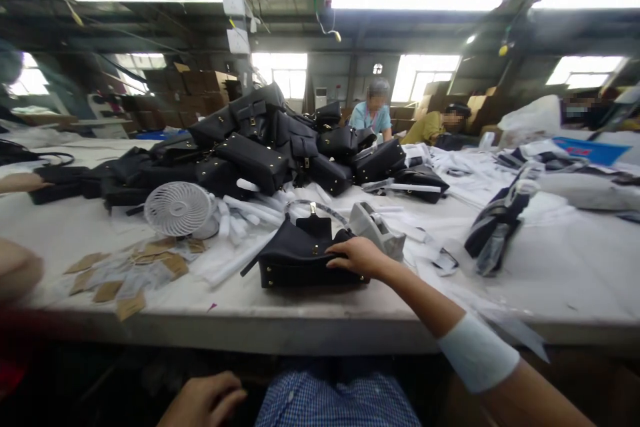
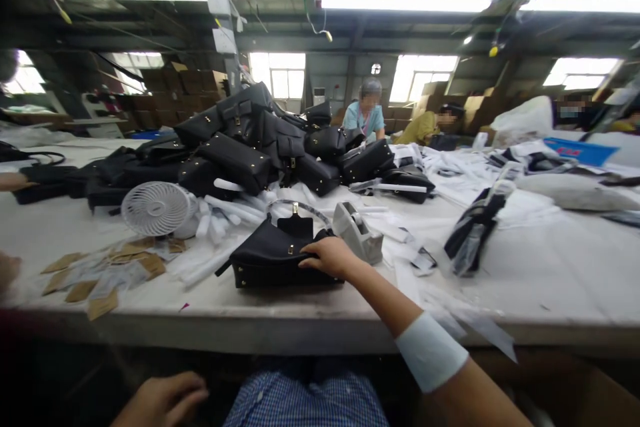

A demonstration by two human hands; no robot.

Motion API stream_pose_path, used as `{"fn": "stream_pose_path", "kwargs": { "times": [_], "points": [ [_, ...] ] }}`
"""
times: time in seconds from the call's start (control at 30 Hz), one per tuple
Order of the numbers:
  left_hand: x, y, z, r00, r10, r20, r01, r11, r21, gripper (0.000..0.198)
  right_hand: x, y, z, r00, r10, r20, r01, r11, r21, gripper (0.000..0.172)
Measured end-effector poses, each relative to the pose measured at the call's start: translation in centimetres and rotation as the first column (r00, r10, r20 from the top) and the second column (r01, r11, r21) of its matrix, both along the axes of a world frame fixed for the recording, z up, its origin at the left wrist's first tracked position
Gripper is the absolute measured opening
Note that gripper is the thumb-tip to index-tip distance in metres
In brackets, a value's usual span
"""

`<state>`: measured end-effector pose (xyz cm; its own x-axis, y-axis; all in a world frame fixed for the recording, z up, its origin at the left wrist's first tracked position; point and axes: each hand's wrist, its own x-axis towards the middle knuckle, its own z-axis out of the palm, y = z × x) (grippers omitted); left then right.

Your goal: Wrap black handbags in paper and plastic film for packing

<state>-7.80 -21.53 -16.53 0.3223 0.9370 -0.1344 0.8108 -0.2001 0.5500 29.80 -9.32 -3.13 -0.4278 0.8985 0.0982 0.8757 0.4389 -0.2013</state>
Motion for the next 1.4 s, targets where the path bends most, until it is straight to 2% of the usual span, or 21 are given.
{"fn": "stream_pose_path", "kwargs": {
  "times": [0.03,0.1,0.17,0.23,0.37,0.57,0.7,0.9,1.1,1.27,1.33,1.4],
  "points": [
    [1.0,0.2,0.8,0.999,0.027,0.020,-0.027,0.999,0.027,0.040,-0.1,0.1,0.2,1.000,0.002,0.003,-0.002,1.000,-0.006,0.032],
    [3.2,0.7,2.7,0.997,0.014,0.073,-0.026,0.986,0.166,0.047,-0.3,0.4,0.6,1.000,0.002,0.000,-0.002,1.000,-0.014,0.028],
    [5.0,1.4,4.2,0.989,0.014,0.145,-0.053,0.961,0.271,0.035,-0.3,0.9,0.9,1.000,0.007,-0.013,-0.007,1.000,-0.027,0.026],
    [6.4,2.4,5.1,0.969,0.008,0.245,-0.093,0.937,0.338,0.020,-0.3,1.5,1.1,0.999,0.021,-0.030,-0.023,0.998,-0.056,0.026],
    [9.4,4.9,5.5,0.921,-0.073,0.383,-0.101,0.904,0.415,0.017,-0.1,2.6,1.7,0.997,0.058,-0.056,-0.066,0.986,-0.151,0.027],
    [17.1,7.3,5.9,0.857,-0.326,0.400,0.086,0.854,0.513,0.017,-1.4,3.9,3.0,0.991,0.090,-0.104,-0.115,0.955,-0.272,0.032],
    [20.4,8.3,5.7,0.853,-0.322,0.411,0.036,0.822,0.569,0.020,-2.1,5.4,3.7,0.983,0.106,-0.149,-0.150,0.933,-0.326,0.039],
    [21.1,8.7,5.8,0.871,-0.235,0.431,-0.094,0.781,0.617,0.017,-2.3,6.9,4.3,0.979,0.069,-0.194,-0.147,0.895,-0.422,0.046],
    [21.7,9.0,7.3,0.882,-0.225,0.414,-0.100,0.769,0.631,0.002,-2.4,7.1,4.3,0.977,0.099,-0.190,-0.173,0.888,-0.427,0.048],
    [21.1,8.6,7.4,0.885,-0.287,0.367,-0.039,0.741,0.671,0.005,-3.0,5.8,4.3,0.981,0.145,-0.130,-0.178,0.938,-0.298,0.044],
    [19.7,7.9,7.2,0.872,-0.335,0.355,-0.010,0.714,0.700,0.006,-3.7,4.0,4.2,0.986,0.136,-0.099,-0.154,0.967,-0.204,0.039],
    [17.4,7.4,7.3,0.865,-0.363,0.345,-0.028,0.652,0.757,0.011,-4.3,1.5,3.8,0.993,0.106,-0.057,-0.111,0.988,-0.108,0.033]
  ]
}}
